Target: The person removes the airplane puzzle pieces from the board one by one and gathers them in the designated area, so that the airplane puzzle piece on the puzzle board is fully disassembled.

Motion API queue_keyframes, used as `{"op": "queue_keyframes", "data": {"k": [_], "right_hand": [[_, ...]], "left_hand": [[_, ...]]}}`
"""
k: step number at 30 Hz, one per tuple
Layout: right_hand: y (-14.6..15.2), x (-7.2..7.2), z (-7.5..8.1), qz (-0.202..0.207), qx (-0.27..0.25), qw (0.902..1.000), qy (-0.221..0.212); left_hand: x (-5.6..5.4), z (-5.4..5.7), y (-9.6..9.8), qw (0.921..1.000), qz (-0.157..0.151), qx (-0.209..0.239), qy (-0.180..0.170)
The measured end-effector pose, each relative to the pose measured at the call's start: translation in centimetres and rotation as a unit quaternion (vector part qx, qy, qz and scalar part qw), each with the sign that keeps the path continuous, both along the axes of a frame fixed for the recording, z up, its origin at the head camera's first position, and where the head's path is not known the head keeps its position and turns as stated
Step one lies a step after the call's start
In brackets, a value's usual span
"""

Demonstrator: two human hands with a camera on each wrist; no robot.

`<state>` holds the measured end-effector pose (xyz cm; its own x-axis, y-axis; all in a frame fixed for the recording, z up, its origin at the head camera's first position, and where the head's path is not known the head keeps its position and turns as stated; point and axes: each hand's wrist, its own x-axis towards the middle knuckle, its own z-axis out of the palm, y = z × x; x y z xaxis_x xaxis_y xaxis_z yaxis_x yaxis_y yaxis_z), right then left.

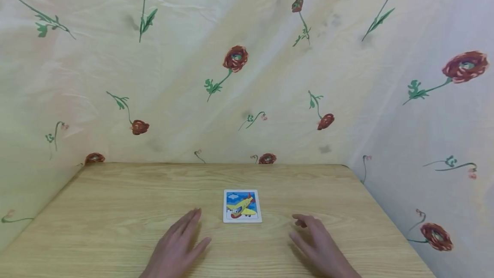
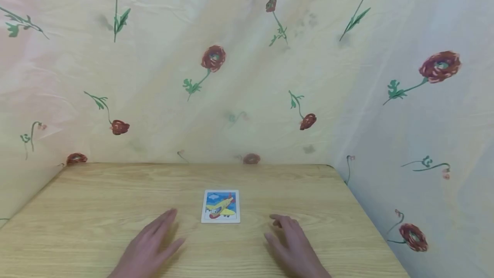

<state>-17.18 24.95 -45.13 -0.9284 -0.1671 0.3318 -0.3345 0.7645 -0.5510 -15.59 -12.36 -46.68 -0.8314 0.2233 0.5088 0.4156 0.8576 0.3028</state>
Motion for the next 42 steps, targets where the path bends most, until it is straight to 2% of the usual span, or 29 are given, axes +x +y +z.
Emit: {"op": "queue_keyframes", "data": {"k": [5, 11, 15, 21, 25, 31, 35, 42], "right_hand": [[-1.0, -1.1, 0.0, 0.009, -0.066, 0.9975, -0.022], [-2.0, -2.4, -0.1, 0.032, -0.104, 0.994, -0.013], [-2.6, -3.0, -0.1, 0.035, -0.12, 0.9919, -0.021], [-3.4, -3.7, 0.0, 0.031, -0.126, 0.9896, -0.062], [-3.9, -4.0, 0.0, 0.034, -0.131, 0.9878, -0.077], [-4.3, -4.4, -0.3, 0.038, -0.137, 0.9874, -0.071], [-4.5, -4.5, -0.4, 0.051, -0.137, 0.9871, -0.065], [-4.8, -4.9, -0.5, 0.048, -0.13, 0.9878, -0.072]], "left_hand": [[-1.1, -0.3, 0.7, 0.9983, -0.021, 0.049, -0.024], [-2.6, -0.4, 1.9, 0.989, -0.056, 0.093, -0.1], [-3.5, -0.6, 2.6, 0.9836, -0.078, 0.101, -0.128], [-4.9, -0.8, 3.4, 0.9826, -0.08, 0.104, -0.131], [-5.4, -1.0, 3.7, 0.9825, -0.083, 0.099, -0.134], [-5.9, -1.1, 4.1, 0.9831, -0.09, 0.087, -0.134], [-6.2, -1.3, 4.2, 0.9852, -0.092, 0.074, -0.124], [-6.6, -1.6, 4.4, 0.9876, -0.097, 0.057, -0.11]]}}
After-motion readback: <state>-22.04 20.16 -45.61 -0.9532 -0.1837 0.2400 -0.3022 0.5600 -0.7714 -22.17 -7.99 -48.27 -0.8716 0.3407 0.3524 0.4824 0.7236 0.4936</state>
